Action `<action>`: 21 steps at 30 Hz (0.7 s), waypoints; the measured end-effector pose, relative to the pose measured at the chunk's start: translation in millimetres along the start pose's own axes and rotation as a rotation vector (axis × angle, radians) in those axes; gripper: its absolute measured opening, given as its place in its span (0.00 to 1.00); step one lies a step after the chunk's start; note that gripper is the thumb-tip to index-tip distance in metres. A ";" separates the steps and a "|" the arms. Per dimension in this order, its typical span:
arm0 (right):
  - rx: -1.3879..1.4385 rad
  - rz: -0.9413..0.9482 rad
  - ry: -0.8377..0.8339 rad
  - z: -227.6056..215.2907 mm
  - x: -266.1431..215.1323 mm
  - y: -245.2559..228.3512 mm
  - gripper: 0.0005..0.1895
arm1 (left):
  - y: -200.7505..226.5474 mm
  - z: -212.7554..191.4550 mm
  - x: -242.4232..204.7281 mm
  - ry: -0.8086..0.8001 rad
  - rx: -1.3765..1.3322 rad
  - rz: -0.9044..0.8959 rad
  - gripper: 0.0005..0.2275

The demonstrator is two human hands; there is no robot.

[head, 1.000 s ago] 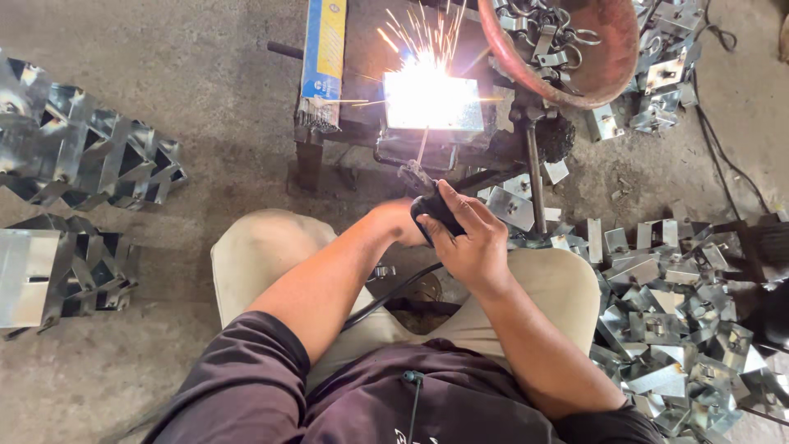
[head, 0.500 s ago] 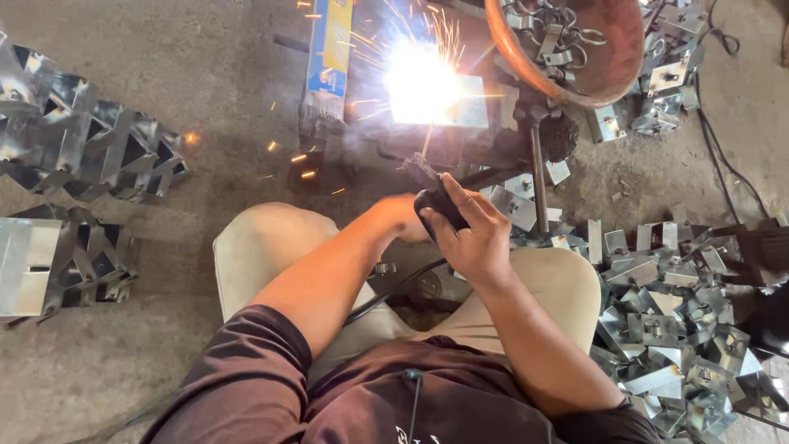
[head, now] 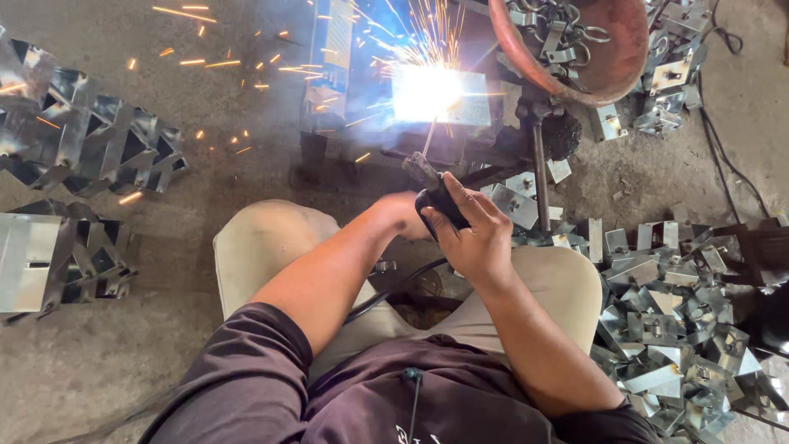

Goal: The person sits on the floor and repeatedly welds small metal plates with attached hooks using a handheld welding tool. After each weld, the person places the finished piece into a pile on the floor.

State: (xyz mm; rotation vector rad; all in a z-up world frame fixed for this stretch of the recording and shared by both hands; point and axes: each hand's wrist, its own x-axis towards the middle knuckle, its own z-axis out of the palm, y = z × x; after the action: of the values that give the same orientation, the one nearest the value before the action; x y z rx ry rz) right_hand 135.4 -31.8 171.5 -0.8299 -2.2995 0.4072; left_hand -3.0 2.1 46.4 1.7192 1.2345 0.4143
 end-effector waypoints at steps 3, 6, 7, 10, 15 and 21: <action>0.006 0.010 -0.001 1.4 -0.4 -0.3 0.27 | -2.6 1.5 1.1 0.011 -0.031 0.053 0.15; -0.013 0.021 0.003 2.7 -0.2 0.1 0.28 | -2.1 2.0 0.5 0.020 -0.027 0.015 0.16; -0.023 0.023 0.004 3.1 0.3 0.3 0.28 | -1.7 1.8 0.0 0.017 0.007 -0.038 0.15; -0.027 0.018 -0.010 3.0 1.2 0.1 0.28 | 0.0 1.0 -1.3 0.017 0.046 -0.077 0.15; 0.007 0.040 -0.020 0.8 1.3 -2.5 0.27 | 3.6 -2.4 -4.3 0.012 0.008 -0.050 0.15; -0.013 0.064 -0.028 1.1 3.1 -3.6 0.28 | 10.1 -7.5 -10.0 0.005 -0.026 -0.027 0.16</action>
State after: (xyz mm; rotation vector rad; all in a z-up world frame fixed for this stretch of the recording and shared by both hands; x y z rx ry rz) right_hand 131.2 -32.6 173.9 -0.9113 -2.3087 0.4351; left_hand -7.1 -3.3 60.9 1.6786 1.2492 0.4166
